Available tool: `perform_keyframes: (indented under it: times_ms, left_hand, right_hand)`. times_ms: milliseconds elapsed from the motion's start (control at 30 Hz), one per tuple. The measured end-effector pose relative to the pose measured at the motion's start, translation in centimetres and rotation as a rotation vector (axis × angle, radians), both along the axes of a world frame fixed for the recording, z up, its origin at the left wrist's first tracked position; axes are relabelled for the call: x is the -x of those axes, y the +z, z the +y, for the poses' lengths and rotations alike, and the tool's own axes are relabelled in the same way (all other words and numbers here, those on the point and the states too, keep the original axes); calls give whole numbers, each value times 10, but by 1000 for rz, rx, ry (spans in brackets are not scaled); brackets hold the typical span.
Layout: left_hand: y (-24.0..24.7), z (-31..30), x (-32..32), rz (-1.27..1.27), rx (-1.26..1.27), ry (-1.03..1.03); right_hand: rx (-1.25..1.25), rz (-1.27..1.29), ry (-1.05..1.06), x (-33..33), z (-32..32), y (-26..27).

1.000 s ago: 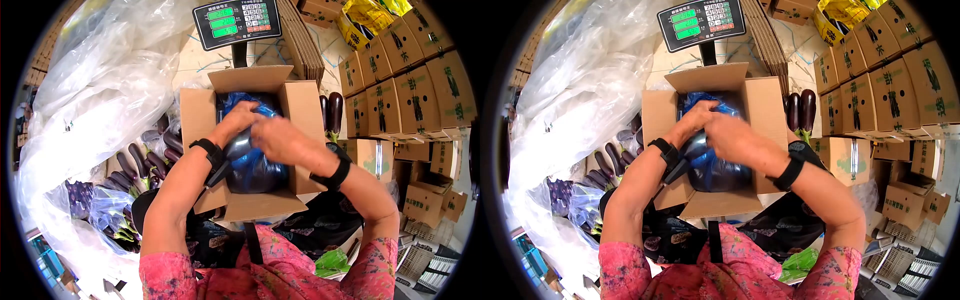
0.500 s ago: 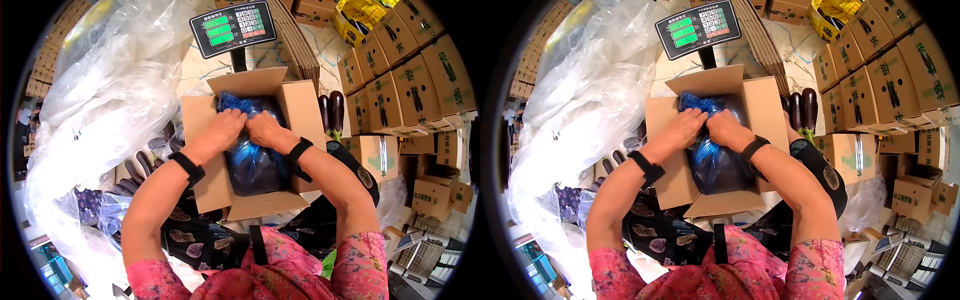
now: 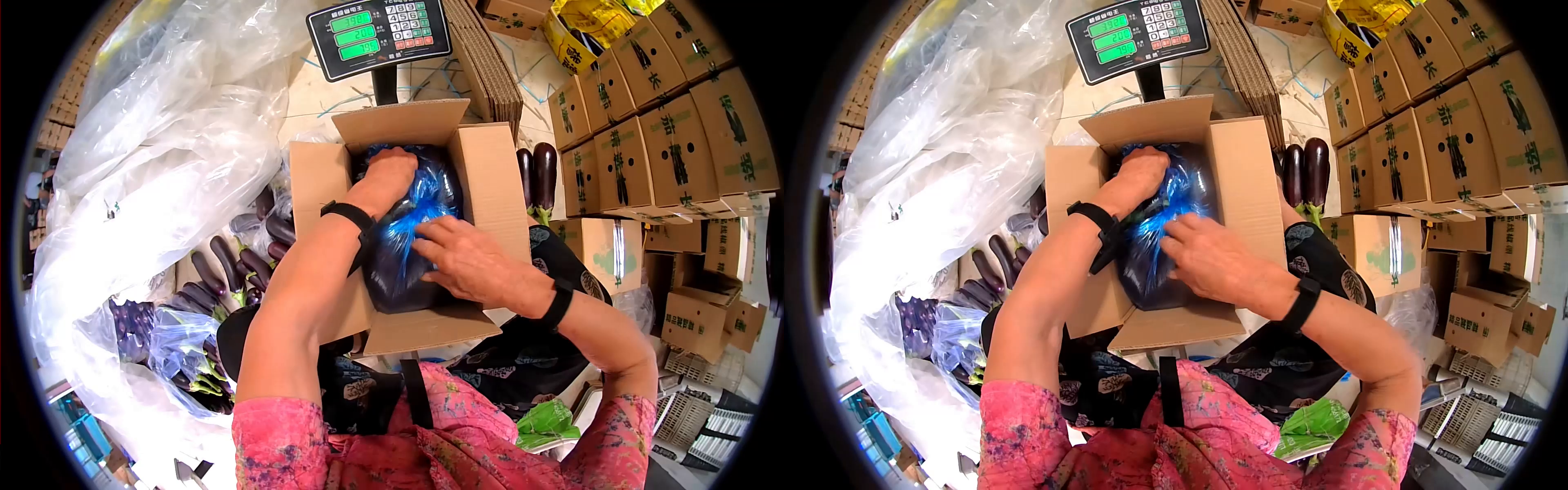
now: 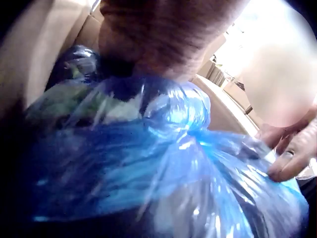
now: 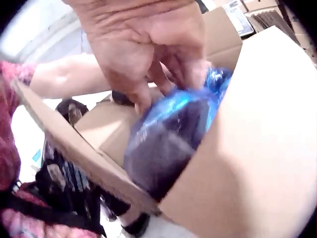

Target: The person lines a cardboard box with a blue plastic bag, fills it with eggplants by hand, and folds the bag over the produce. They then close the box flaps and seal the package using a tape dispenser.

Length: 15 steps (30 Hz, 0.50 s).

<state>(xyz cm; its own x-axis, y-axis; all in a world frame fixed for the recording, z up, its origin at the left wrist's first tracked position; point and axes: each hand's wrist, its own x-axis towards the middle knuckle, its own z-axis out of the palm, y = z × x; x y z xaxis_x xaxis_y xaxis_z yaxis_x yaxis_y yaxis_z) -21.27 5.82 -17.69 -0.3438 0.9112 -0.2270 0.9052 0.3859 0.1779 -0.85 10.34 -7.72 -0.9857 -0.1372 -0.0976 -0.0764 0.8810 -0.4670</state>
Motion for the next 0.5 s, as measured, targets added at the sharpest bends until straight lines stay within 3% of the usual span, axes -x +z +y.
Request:
perform_keyframes:
  times_ms: [33,67,200,300,400,500]
  left_hand:
    - [1,-1,0,-13,15,0]
    - [3,-2,0,-23,31,-4]
    - [-6,-7,15,-178,-50,-77]
    - [33,-25,9,-237,-109,-129]
    - [58,-48,-1,-179,-317,-86]
    - [38,-60,-3,160,-400,-330]
  right_hand:
    - [5,184,49,0,-6,-17]
    - [-15,254,-50,6,-9,-43]
    - [-116,13,-81,42,4,-71]
    - [-159,-171,-82,68,5,-82]
    - [-199,-152,-51,75,8,-86]
    - [-259,-242,-28,81,3,-77]
